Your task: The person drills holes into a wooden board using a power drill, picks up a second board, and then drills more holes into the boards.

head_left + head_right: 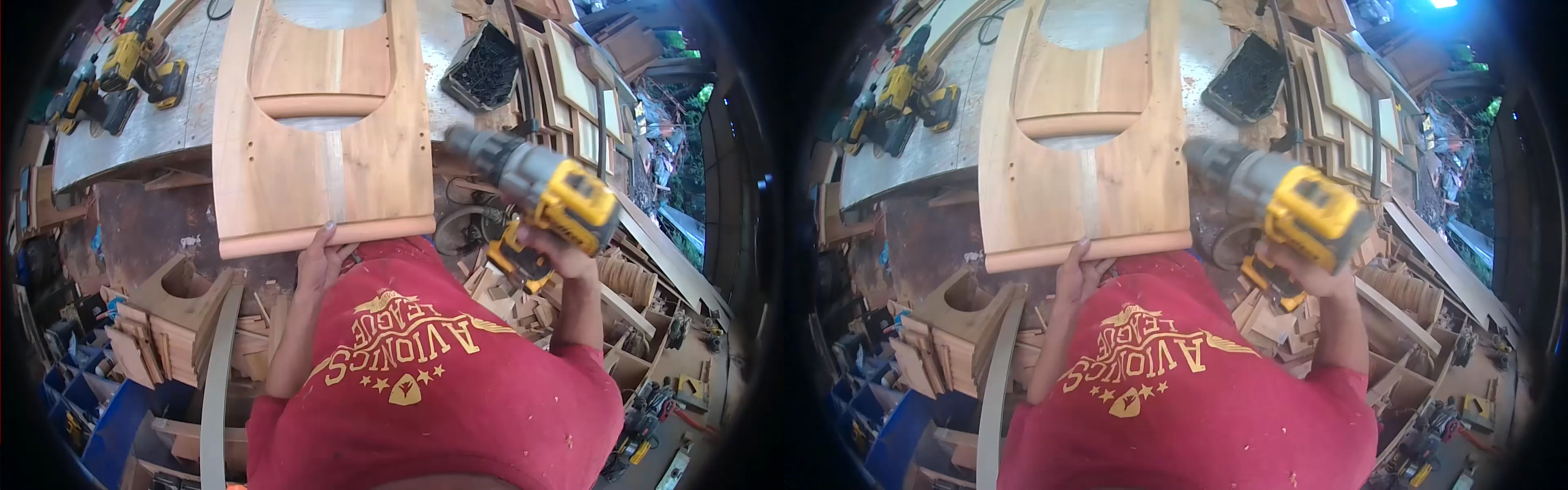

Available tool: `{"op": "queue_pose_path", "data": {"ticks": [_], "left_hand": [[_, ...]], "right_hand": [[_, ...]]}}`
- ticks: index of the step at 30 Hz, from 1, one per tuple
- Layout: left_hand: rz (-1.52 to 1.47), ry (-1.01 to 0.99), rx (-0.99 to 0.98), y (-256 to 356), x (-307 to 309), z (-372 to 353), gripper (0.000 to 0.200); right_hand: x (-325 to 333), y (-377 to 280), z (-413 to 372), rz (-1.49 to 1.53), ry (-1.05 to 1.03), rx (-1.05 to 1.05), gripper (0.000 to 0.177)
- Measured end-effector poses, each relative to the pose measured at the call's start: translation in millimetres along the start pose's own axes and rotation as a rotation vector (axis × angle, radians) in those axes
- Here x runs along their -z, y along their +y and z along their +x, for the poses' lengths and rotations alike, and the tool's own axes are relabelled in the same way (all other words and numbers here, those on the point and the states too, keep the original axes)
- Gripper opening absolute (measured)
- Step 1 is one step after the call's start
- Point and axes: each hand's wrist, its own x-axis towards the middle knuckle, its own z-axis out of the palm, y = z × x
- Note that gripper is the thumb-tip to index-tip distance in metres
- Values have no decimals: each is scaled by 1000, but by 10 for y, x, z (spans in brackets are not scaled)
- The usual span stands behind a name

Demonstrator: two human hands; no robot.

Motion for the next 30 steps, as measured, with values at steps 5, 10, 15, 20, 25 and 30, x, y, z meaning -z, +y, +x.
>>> {"op": "queue_pose_path", "data": {"ticks": [5,10,15,20,25,30], "left_hand": [[-118,-45,-25,-70,156,100,34],[-119,148,-128,-84,-187,-63,40],[-28,218,-138,-92,-176,-88,49],[-53,214,-141,-80,-217,-104,49],[-19,239,-144,-31,-379,-152,51],[-4,237,-176,-46,-357,-134,49]], "right_hand": [[-26,39,223,-40,-86,-57,43],[140,137,403,-65,-152,-111,42],[224,106,547,-143,-255,-59,48],[302,201,637,-311,-270,157,48],[316,248,700,-322,-311,203,48],[288,78,772,-447,-350,316,47]]}}
